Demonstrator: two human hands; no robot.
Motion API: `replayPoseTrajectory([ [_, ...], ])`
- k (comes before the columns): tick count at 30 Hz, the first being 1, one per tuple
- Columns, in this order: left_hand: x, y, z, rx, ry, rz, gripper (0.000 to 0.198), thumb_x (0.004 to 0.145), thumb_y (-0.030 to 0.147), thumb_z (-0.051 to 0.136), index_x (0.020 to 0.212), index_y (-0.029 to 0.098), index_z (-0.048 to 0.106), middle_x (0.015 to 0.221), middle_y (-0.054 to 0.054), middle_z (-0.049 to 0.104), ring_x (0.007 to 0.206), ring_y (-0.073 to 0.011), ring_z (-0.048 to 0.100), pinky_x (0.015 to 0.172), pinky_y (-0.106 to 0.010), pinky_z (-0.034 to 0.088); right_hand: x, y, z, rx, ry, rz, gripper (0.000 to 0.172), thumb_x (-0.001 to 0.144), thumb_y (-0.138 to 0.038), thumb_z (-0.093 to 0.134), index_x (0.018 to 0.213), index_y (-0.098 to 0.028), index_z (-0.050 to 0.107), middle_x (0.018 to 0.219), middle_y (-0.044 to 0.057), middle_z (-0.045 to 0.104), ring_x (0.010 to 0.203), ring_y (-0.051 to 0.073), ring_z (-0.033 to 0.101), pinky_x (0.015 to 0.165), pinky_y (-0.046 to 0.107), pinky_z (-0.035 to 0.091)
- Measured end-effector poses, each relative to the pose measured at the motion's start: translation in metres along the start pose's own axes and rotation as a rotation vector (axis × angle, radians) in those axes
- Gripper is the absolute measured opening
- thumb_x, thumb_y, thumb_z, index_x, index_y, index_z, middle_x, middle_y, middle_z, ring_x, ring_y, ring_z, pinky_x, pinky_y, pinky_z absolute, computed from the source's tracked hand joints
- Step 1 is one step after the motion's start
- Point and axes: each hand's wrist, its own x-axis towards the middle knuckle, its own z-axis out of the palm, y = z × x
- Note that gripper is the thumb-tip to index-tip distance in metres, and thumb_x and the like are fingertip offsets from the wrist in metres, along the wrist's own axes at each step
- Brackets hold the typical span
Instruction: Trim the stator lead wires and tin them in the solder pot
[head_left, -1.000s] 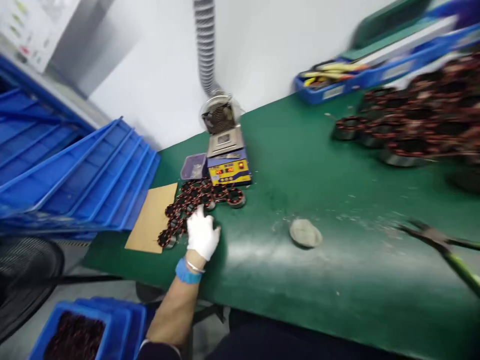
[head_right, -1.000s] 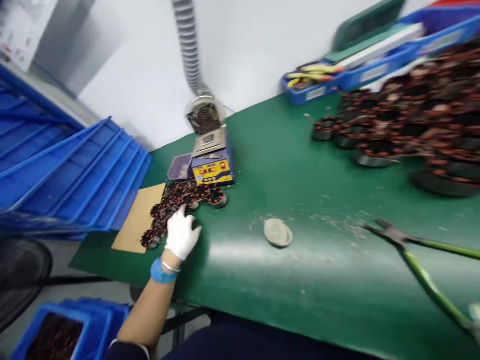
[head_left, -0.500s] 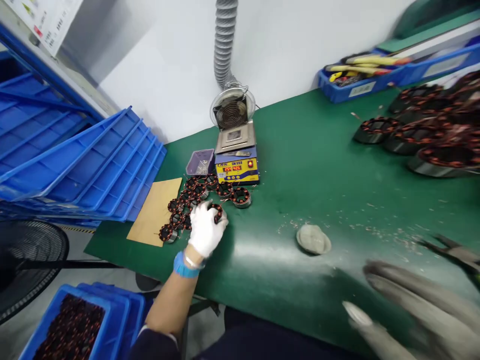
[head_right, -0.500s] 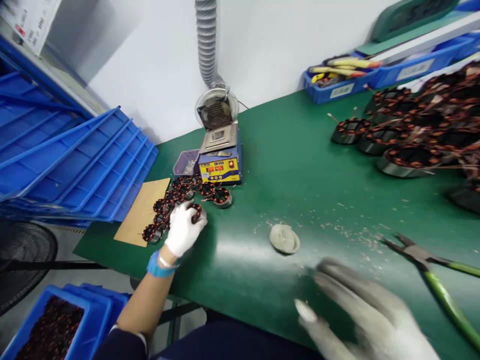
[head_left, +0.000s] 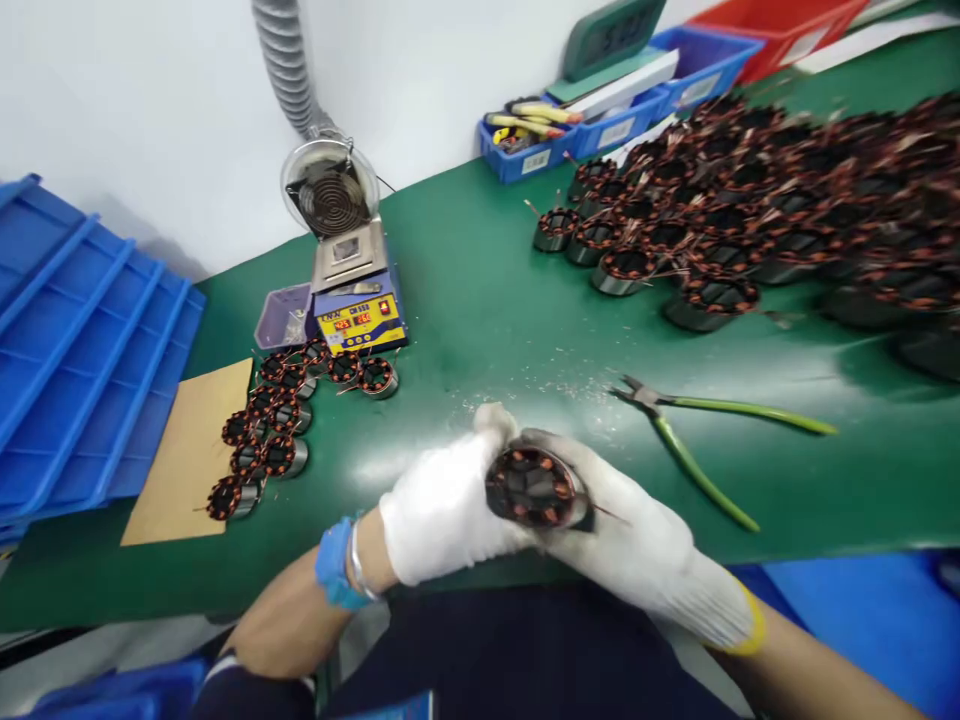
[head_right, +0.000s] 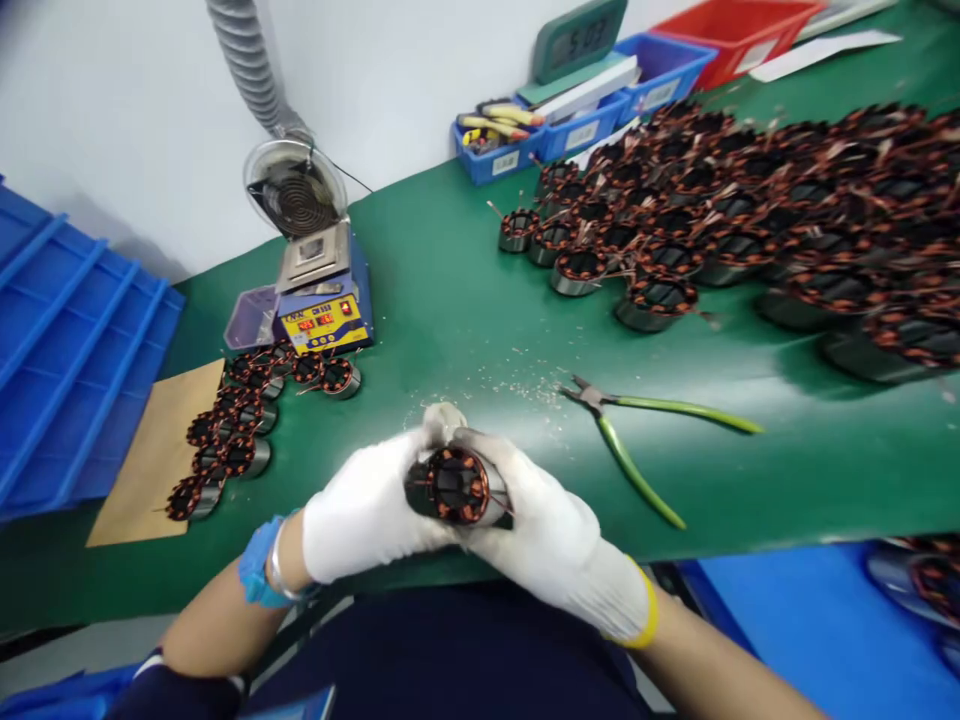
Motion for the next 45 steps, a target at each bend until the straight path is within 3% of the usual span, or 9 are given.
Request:
replayPoseTrajectory([
  [2,0.002,-0.004,-0.001,0.019,-0.085,-0.01,0.02,0.087,0.04,0.076,0.098,0.024,0.072,0.08,0.0,0.074,0.069,-0.0216,0.074,0.061,-0.028,0.058,-0.003,0.004,-0.003,-0.071,0.069,0.03,0.071,0.073,-0.029,0.077,0.141,-0.033,0.055,0.133,0.009,0.071,0.115,0.038,0.073,0.098,0.056,0.063],
  [4,0.002,-0.013,-0.002,-0.007,-0.05,-0.007,0.014,0.091,0.036,0.069,0.098,0.025,0.074,0.076,0.001,0.074,0.066,-0.0195,0.073,0.06,-0.027,0.057,-0.002,0.008,-0.006,-0.103,0.129,0.049,0.07,0.073,-0.028,0.075,0.139,-0.034,0.053,0.133,0.008,0.071,0.114,0.036,0.074,0.097,0.054,0.064],
  [6,0.003,-0.025,-0.001,-0.067,0.061,-0.023,0.035,0.088,0.037,0.073,0.12,0.024,0.07,0.091,-0.002,0.078,0.078,-0.0207,0.076,0.071,-0.029,0.062,0.003,0.012,-0.009,-0.109,0.198,0.063,0.07,0.072,-0.028,0.075,0.138,-0.035,0.051,0.129,0.008,0.071,0.11,0.036,0.075,0.095,0.054,0.064],
  [9,0.013,-0.044,0.003,-0.073,0.2,-0.088,0.096,0.067,0.046,0.09,0.149,0.017,0.05,0.137,-0.016,0.068,0.121,-0.0333,0.07,0.103,-0.045,0.06,0.014,0.019,-0.014,-0.162,0.265,0.058,0.069,0.072,-0.029,0.075,0.137,-0.034,0.05,0.126,0.01,0.072,0.109,0.039,0.074,0.094,0.057,0.063],
  [13,0.033,-0.057,0.024,0.008,0.171,-0.164,0.133,0.047,0.05,0.099,0.158,0.011,0.035,0.159,-0.026,0.047,0.146,-0.0457,0.048,0.119,-0.061,0.045,0.026,0.027,-0.014,-0.266,0.284,0.055,0.063,0.078,-0.037,0.073,0.137,-0.03,0.052,0.128,0.012,0.07,0.115,0.04,0.072,0.098,0.057,0.061],
  [21,0.044,-0.067,0.061,0.1,0.269,-0.027,0.066,0.073,0.033,0.084,0.133,0.02,0.061,0.13,-0.012,0.073,0.124,-0.0346,0.068,0.113,-0.054,0.053,0.029,0.027,-0.014,-0.422,0.156,-0.091,0.061,0.085,-0.034,0.065,0.144,-0.024,0.052,0.136,0.015,0.067,0.113,0.039,0.072,0.093,0.052,0.062],
  [27,0.045,-0.073,0.062,0.138,0.297,0.0,0.067,0.071,0.034,0.087,0.131,0.018,0.063,0.126,-0.013,0.075,0.119,-0.034,0.07,0.108,-0.052,0.056,0.041,0.011,-0.033,-0.668,-0.01,-0.143,0.063,0.082,-0.035,0.063,0.144,-0.025,0.055,0.131,0.012,0.07,0.099,0.032,0.074,0.079,0.04,0.058],
  [32,0.045,-0.073,0.059,0.167,0.293,0.034,0.064,0.076,0.037,0.084,0.132,0.015,0.063,0.125,-0.011,0.075,0.119,-0.0328,0.071,0.107,-0.048,0.056,0.059,-0.023,-0.041,-0.944,-0.082,-0.15,0.054,0.084,-0.043,0.061,0.132,-0.021,0.064,0.107,0.013,0.073,0.079,0.029,0.071,0.057,0.033,0.039],
  [45,0.049,-0.075,0.06,0.156,0.335,0.074,0.069,0.067,0.035,0.09,0.128,0.019,0.062,0.119,-0.01,0.077,0.11,-0.0328,0.073,0.1,-0.05,0.061,0.096,-0.068,-0.056,-1.11,-0.509,0.028,0.048,0.08,-0.039,0.064,0.124,-0.02,0.061,0.105,0.015,0.068,0.085,0.034,0.071,0.059,0.031,0.036],
])
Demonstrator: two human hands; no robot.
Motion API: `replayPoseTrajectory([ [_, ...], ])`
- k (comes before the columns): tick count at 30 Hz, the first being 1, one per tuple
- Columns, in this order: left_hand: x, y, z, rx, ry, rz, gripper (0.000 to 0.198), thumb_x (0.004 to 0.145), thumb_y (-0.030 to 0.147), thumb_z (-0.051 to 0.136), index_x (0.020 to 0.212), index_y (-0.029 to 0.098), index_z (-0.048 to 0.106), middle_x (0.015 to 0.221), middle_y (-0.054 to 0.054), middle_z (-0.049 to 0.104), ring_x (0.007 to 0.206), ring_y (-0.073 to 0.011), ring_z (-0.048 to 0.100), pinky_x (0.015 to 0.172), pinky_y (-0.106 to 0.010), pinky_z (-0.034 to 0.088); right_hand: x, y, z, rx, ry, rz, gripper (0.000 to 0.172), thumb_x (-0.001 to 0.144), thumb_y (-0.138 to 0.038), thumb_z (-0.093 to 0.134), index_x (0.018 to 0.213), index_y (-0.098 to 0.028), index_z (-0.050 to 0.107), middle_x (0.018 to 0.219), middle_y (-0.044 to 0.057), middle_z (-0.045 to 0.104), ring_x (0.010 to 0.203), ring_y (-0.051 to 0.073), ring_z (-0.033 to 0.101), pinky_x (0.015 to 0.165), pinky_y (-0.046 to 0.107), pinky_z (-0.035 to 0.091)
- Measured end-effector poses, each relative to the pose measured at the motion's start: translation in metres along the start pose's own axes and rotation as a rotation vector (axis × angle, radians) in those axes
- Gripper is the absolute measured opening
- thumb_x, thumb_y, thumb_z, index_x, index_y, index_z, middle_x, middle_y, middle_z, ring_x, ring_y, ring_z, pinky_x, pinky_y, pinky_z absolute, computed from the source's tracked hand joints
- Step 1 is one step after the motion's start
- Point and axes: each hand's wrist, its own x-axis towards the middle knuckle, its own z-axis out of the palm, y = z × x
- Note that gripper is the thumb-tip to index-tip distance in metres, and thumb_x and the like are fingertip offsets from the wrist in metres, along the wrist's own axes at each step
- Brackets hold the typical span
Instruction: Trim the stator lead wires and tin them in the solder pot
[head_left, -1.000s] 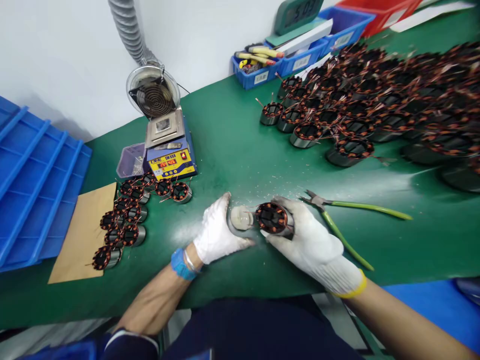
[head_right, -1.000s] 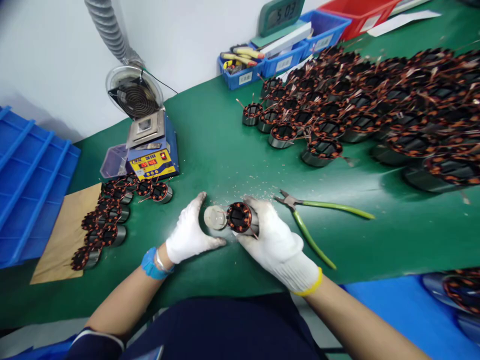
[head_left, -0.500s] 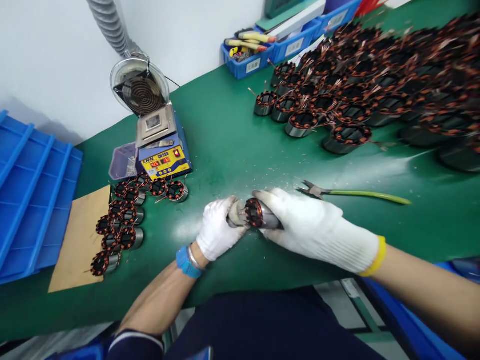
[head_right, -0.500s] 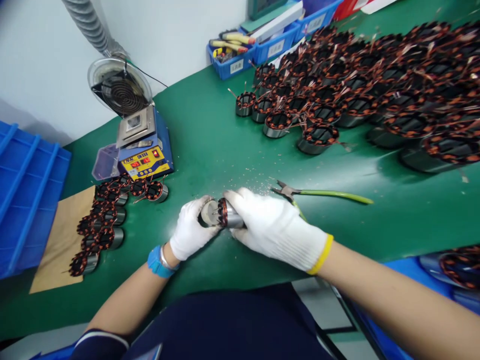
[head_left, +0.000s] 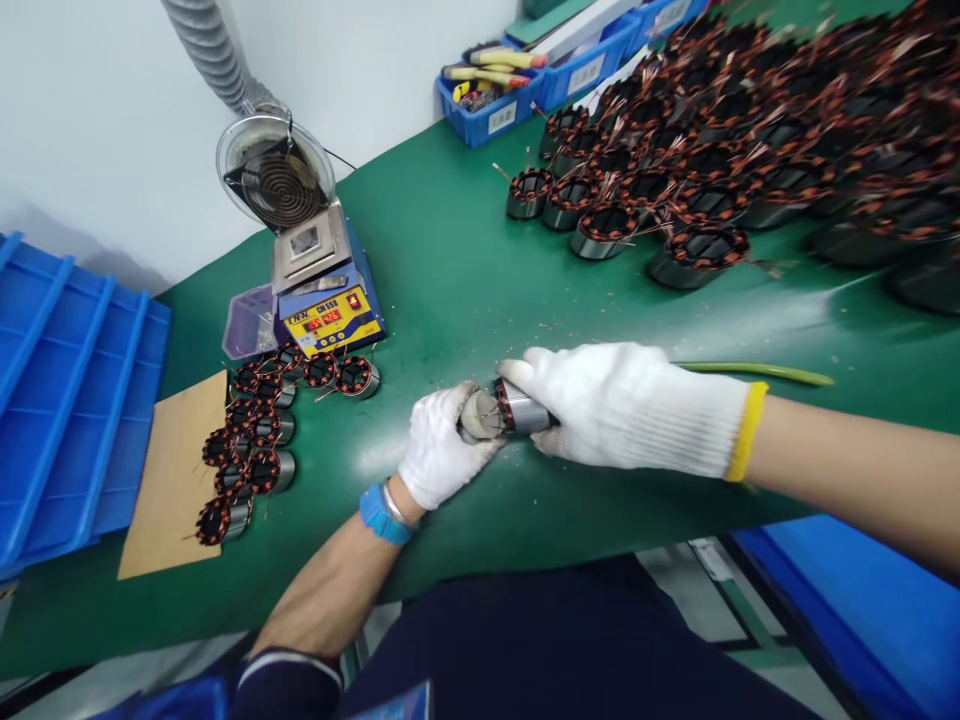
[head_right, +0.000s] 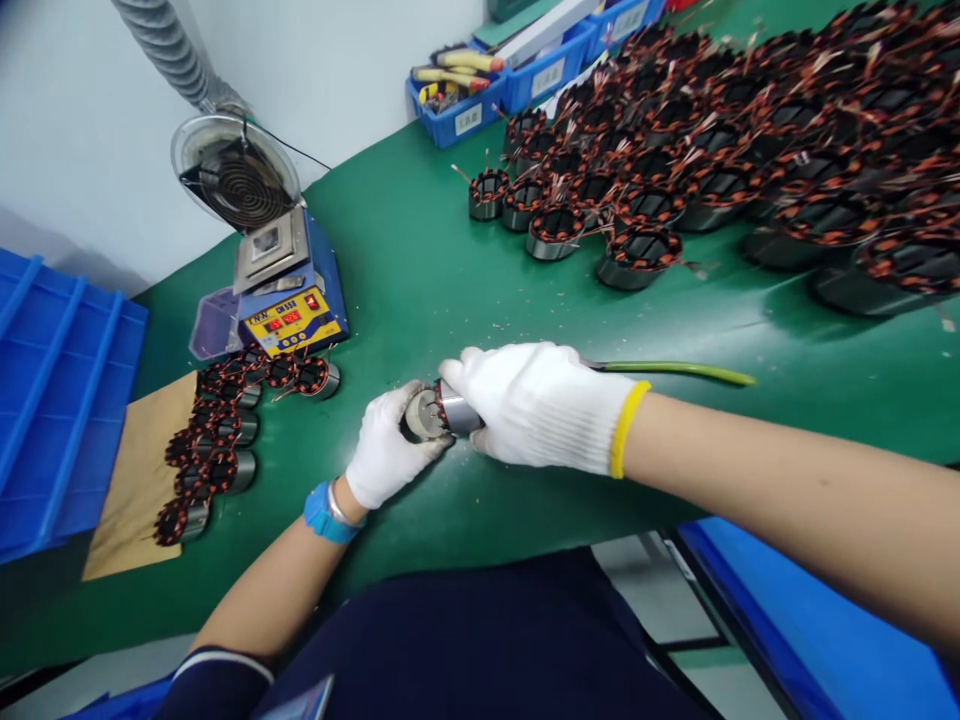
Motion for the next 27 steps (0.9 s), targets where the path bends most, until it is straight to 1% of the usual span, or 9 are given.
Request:
replayPoseTrajectory([
  [2,0.001,0.0,0.0,-0.01,-0.009,-0.01,0.069,0.067,0.036,0.09,0.129,0.02,0.062,0.118,-0.01,0.077,0.109,-0.0325,0.073,0.099,-0.05,0.061,0.002,-0.005,-0.007,-0.019,-0.015,0.001,0.047,0.079,-0.036,0.066,0.123,-0.02,0.061,0.105,0.016,0.069,0.086,0.034,0.071,0.061,0.032,0.038],
  [6,0.005,0.001,-0.001,-0.035,-0.023,-0.021,0.07,0.067,0.035,0.09,0.129,0.019,0.063,0.116,-0.01,0.078,0.106,-0.0318,0.074,0.097,-0.048,0.061,0.005,-0.012,-0.016,-0.102,0.046,-0.002,0.045,0.08,-0.029,0.063,0.123,-0.018,0.063,0.104,0.018,0.068,0.089,0.037,0.07,0.064,0.035,0.041],
  [8,0.006,0.001,-0.002,-0.035,-0.028,-0.02,0.069,0.067,0.036,0.091,0.128,0.019,0.064,0.114,-0.01,0.078,0.105,-0.0316,0.074,0.095,-0.047,0.062,0.007,-0.013,-0.017,-0.152,0.06,-0.016,0.045,0.081,-0.03,0.062,0.124,-0.017,0.063,0.103,0.019,0.067,0.088,0.038,0.07,0.063,0.035,0.041],
  [11,0.006,0.001,-0.002,-0.029,-0.042,-0.017,0.067,0.068,0.038,0.09,0.127,0.02,0.065,0.113,-0.009,0.078,0.103,-0.0312,0.075,0.094,-0.046,0.061,0.012,-0.013,-0.019,-0.178,0.023,-0.026,0.045,0.08,-0.033,0.064,0.123,-0.018,0.064,0.101,0.017,0.068,0.081,0.035,0.069,0.06,0.035,0.041],
  [14,0.006,0.001,-0.002,-0.019,-0.048,-0.011,0.067,0.068,0.038,0.09,0.127,0.02,0.064,0.114,-0.009,0.078,0.103,-0.0312,0.074,0.093,-0.046,0.061,0.016,-0.011,-0.019,-0.172,-0.01,-0.032,0.046,0.076,-0.035,0.069,0.119,-0.019,0.065,0.097,0.015,0.069,0.077,0.033,0.068,0.059,0.036,0.04],
  [18,0.006,-0.001,-0.001,-0.02,-0.045,-0.001,0.071,0.067,0.037,0.091,0.129,0.02,0.063,0.114,-0.009,0.078,0.105,-0.0316,0.074,0.095,-0.047,0.06,0.016,-0.01,-0.02,-0.203,0.013,-0.042,0.046,0.075,-0.035,0.069,0.119,-0.019,0.066,0.095,0.015,0.069,0.077,0.033,0.067,0.062,0.037,0.039],
  [21,0.006,-0.001,-0.001,-0.03,-0.042,0.008,0.069,0.066,0.035,0.092,0.127,0.019,0.064,0.112,-0.009,0.078,0.103,-0.0313,0.074,0.094,-0.046,0.06,0.011,-0.016,-0.026,-0.234,0.036,-0.065,0.041,0.078,-0.03,0.065,0.117,-0.017,0.066,0.092,0.015,0.068,0.073,0.031,0.066,0.062,0.035,0.036],
  [24,0.007,0.0,-0.002,-0.026,-0.044,0.002,0.062,0.066,0.035,0.093,0.119,0.019,0.066,0.104,-0.007,0.078,0.098,-0.0309,0.074,0.09,-0.045,0.06,0.007,-0.025,-0.035,-0.267,0.058,-0.049,0.034,0.083,-0.021,0.058,0.115,-0.014,0.067,0.087,0.016,0.067,0.071,0.029,0.066,0.06,0.033,0.034],
  [27,0.007,0.001,-0.003,-0.029,-0.043,0.0,0.061,0.065,0.033,0.093,0.118,0.019,0.066,0.104,-0.007,0.078,0.099,-0.0311,0.074,0.09,-0.045,0.06,0.005,-0.03,-0.041,-0.262,0.034,-0.013,0.034,0.085,-0.017,0.056,0.117,-0.013,0.067,0.088,0.018,0.068,0.074,0.031,0.068,0.06,0.033,0.035],
])
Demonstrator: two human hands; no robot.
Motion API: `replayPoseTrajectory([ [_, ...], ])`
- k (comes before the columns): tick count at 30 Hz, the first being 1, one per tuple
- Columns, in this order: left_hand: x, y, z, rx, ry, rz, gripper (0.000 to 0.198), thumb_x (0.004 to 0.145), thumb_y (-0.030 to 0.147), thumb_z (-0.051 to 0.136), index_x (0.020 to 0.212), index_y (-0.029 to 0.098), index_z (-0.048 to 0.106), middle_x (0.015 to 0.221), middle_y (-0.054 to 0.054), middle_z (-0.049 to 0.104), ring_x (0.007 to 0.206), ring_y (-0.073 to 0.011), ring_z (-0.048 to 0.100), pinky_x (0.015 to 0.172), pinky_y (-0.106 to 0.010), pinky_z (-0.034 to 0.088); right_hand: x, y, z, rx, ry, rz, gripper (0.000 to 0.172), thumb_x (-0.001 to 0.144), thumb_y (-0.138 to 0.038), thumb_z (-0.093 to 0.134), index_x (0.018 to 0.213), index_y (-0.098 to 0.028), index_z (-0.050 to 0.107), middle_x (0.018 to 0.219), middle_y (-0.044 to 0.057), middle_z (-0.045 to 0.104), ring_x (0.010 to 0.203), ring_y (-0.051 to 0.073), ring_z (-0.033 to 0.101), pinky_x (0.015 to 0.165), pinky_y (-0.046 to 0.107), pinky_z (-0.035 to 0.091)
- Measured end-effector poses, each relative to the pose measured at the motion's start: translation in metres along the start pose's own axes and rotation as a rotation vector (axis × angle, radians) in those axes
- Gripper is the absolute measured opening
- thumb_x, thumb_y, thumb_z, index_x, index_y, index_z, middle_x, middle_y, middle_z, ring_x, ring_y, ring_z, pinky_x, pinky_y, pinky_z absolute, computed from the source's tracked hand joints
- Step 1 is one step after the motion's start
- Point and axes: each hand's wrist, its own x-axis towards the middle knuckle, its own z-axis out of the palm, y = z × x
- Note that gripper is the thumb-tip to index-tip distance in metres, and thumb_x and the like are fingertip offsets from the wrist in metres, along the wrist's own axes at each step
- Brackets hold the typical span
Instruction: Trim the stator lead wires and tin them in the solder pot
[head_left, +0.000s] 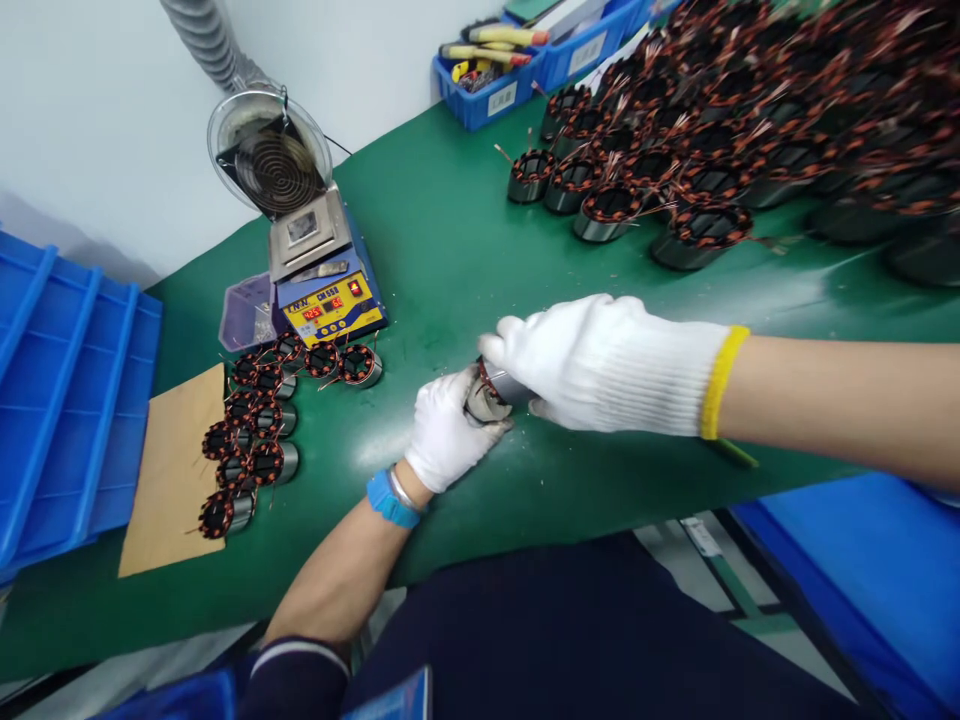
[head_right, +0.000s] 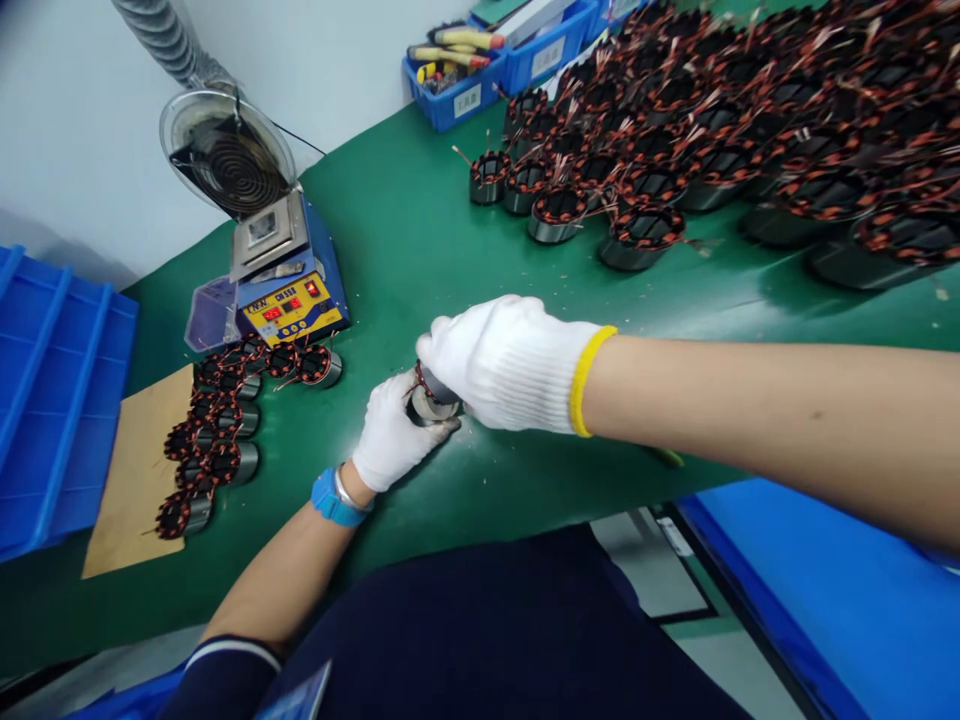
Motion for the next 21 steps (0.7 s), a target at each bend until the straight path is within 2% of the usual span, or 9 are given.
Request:
replayPoseTrajectory([
  [6,-0.001,0.0,0.001,-0.006,0.024,0.029,0.069,0.066,0.031,0.091,0.128,0.017,0.064,0.115,-0.011,0.078,0.106,-0.0334,0.073,0.096,-0.047,0.06,-0.001,0.006,0.005,0.094,-0.102,-0.02,0.047,0.081,-0.028,0.068,0.126,-0.014,0.066,0.103,0.02,0.07,0.081,0.034,0.069,0.062,0.036,0.039],
  [11,-0.001,0.001,0.0,0.022,-0.009,-0.004,0.071,0.068,0.035,0.09,0.131,0.019,0.062,0.118,-0.01,0.077,0.109,-0.0322,0.073,0.099,-0.048,0.06,-0.001,0.01,0.006,0.125,-0.103,-0.009,0.049,0.079,-0.03,0.069,0.126,-0.016,0.065,0.104,0.019,0.071,0.084,0.035,0.07,0.064,0.036,0.042],
  [13,-0.001,0.001,0.0,0.033,-0.013,-0.016,0.07,0.068,0.035,0.091,0.131,0.021,0.062,0.119,-0.009,0.076,0.11,-0.0321,0.072,0.099,-0.048,0.059,-0.003,0.016,0.01,0.189,-0.062,0.011,0.048,0.079,-0.034,0.068,0.125,-0.019,0.066,0.106,0.017,0.072,0.086,0.035,0.071,0.064,0.036,0.044],
  [16,-0.002,0.002,0.0,0.032,-0.007,-0.01,0.069,0.067,0.033,0.091,0.129,0.02,0.063,0.121,-0.01,0.076,0.111,-0.0322,0.072,0.1,-0.049,0.059,-0.011,0.031,0.027,0.419,0.027,0.155,0.055,0.076,-0.039,0.068,0.129,-0.024,0.063,0.114,0.013,0.073,0.094,0.036,0.072,0.069,0.041,0.05],
  [18,-0.002,0.002,0.001,0.022,-0.008,0.003,0.07,0.067,0.032,0.092,0.129,0.018,0.062,0.121,-0.011,0.076,0.111,-0.0327,0.072,0.101,-0.05,0.059,-0.019,0.041,0.047,0.662,0.116,0.26,0.063,0.074,-0.038,0.069,0.134,-0.022,0.06,0.12,0.015,0.073,0.101,0.035,0.071,0.079,0.046,0.054],
  [21,-0.002,0.001,0.001,0.015,-0.017,0.004,0.071,0.067,0.031,0.092,0.129,0.017,0.062,0.122,-0.012,0.076,0.111,-0.0332,0.072,0.101,-0.052,0.058,-0.03,0.049,0.08,1.038,0.258,0.263,0.065,0.078,-0.036,0.066,0.138,-0.016,0.054,0.122,0.017,0.074,0.106,0.032,0.072,0.09,0.044,0.057],
])
